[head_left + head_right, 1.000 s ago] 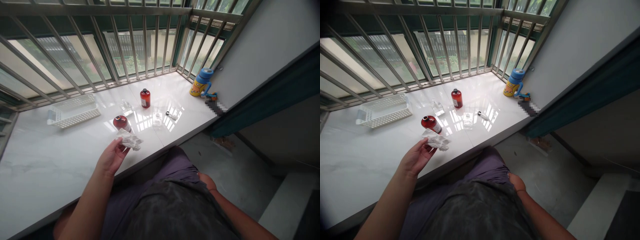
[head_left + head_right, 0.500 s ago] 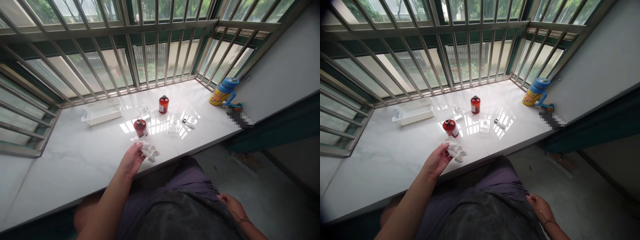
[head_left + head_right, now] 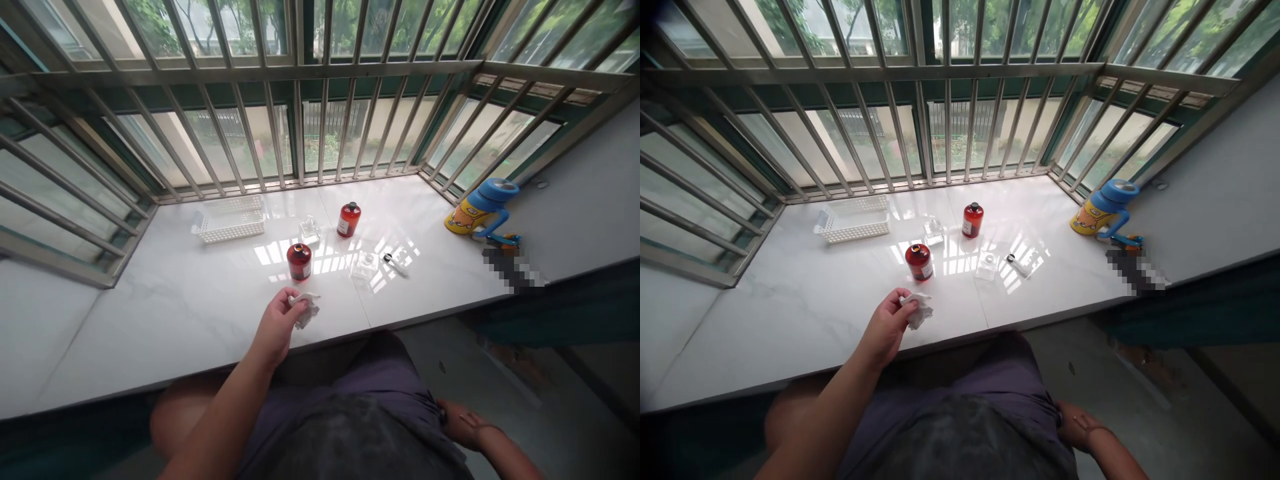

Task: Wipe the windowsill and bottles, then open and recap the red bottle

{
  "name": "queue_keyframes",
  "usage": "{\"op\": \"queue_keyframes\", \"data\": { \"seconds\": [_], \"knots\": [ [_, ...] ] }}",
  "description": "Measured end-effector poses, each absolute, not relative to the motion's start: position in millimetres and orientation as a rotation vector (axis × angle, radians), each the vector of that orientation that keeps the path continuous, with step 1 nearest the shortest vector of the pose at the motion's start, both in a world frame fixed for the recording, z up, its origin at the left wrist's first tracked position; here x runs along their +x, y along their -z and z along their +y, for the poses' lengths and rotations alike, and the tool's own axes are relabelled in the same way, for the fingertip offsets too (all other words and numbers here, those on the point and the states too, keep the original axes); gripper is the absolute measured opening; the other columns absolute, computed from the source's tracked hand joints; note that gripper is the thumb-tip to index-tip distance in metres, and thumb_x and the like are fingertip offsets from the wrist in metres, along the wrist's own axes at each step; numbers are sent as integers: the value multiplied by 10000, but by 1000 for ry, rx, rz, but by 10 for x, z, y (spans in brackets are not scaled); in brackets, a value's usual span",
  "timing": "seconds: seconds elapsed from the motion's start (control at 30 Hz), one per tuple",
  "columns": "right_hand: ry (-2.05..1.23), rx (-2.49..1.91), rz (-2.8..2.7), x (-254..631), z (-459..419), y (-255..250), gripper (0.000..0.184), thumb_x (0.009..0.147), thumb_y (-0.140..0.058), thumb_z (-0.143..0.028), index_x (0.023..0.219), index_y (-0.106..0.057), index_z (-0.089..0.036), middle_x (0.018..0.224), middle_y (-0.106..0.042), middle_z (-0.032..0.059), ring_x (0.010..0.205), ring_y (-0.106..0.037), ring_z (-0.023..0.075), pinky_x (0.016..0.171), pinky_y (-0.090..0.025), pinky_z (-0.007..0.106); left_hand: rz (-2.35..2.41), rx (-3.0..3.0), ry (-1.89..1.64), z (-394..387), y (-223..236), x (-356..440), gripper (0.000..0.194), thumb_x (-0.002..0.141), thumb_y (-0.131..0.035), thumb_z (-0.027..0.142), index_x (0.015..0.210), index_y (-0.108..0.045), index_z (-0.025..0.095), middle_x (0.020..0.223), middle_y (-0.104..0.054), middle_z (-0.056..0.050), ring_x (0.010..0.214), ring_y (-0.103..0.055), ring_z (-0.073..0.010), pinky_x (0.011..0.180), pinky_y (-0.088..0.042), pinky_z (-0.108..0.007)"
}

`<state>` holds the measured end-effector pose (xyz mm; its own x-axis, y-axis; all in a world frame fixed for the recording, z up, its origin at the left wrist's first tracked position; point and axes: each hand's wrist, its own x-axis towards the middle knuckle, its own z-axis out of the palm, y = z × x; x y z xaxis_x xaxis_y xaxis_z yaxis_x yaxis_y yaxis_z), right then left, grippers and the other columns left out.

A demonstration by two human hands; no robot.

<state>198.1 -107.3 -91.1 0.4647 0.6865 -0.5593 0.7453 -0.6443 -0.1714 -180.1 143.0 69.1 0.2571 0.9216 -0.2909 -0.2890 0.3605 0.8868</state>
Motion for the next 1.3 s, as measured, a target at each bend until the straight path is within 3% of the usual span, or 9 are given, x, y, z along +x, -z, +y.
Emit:
{"op": "queue_keyframes", "data": {
  "seconds": [0.1, 0.23, 0.4, 0.73, 0.83, 0.9, 1.0, 1.17, 1.3],
  "knots": [
    [1086, 2523, 1661, 1744, -636, 339, 141, 705, -748, -264, 831, -812, -258, 897, -799, 109, 922, -767, 334, 888, -581, 427, 914, 914, -862, 1293, -695, -1763, 356, 815, -876, 409, 898, -598, 203, 773, -676, 9, 677, -617, -135, 651, -418, -253],
    [1595, 2395, 2487, 907, 91, -418, 695, 893, -743, -421, 1540, -545, -264, 1490, -629, 138, 1329, -626, 293, 1074, -533, 418, 865, 1081, -643, 1050, -686, -1609, 329, 838, -854, 444, 912, -639, 207, 776, -672, -12, 672, -587, -145, 638, -409, -266],
    [2051, 2265, 2474, 343, 558, -590, 264, 965, -695, -459, 1037, -792, -225, 1025, -782, 58, 955, -715, 224, 884, -555, 336, 881, 1026, -683, 989, -628, -1589, 357, 805, -880, 449, 911, -638, 209, 809, -666, 0, 698, -579, -139, 656, -443, -259],
    [3017, 2240, 1376, 468, 782, -386, 479, 880, -764, -590, 1031, -724, -138, 884, -775, 66, 774, -681, 211, 739, -538, 323, 971, 856, -588, 1227, -448, -2026, 403, 718, -946, 450, 856, -699, 163, 800, -703, -25, 712, -646, -156, 690, -483, -260],
    [2482, 2987, 1573, 610, 774, -466, 432, 925, -692, -606, 983, -678, -178, 861, -749, 58, 777, -676, 222, 732, -558, 337, 1143, 1029, -617, 1316, -388, -2115, 359, 769, -894, 479, 885, -731, 181, 788, -687, -26, 722, -650, -175, 699, -519, -282],
    [1440, 3521, 2001, 724, 761, -499, 361, 948, -676, -560, 1001, -659, -203, 973, -754, 85, 914, -700, 260, 834, -581, 382, 1274, 1165, -662, 1361, -345, -2215, 336, 821, -832, 512, 901, -746, 197, 788, -677, -29, 730, -635, -186, 688, -530, -291],
    [381, 3110, 2712, 771, 788, -422, 205, 976, -657, -395, 1082, -668, -220, 1322, -695, 164, 1274, -635, 322, 1103, -509, 489, 1445, 1379, -720, 1374, -260, -2416, 325, 885, -745, 542, 859, -741, 217, 725, -645, -12, 675, -575, -180, 625, -467, -276],
    [587, 2118, 2835, 460, 904, -24, 269, 1028, -555, -349, 1200, -697, -198, 1640, -473, 186, 1530, -431, 369, 1210, -404, 605, 1575, 1647, -772, 1294, -56, -2694, 284, 903, -713, 487, 778, -727, 233, 620, -580, 16, 601, -495, -170, 612, -367, -279],
    [590, 1970, 2802, 328, 929, 112, 377, 1061, -522, -413, 1349, -668, -218, 1671, -447, 163, 1570, -367, 375, 1248, -320, 656, 1544, 1717, -768, 1249, 40, -2755, 271, 916, -689, 468, 783, -726, 235, 645, -578, 10, 609, -485, -169, 631, -364, -278]
  ]
}}
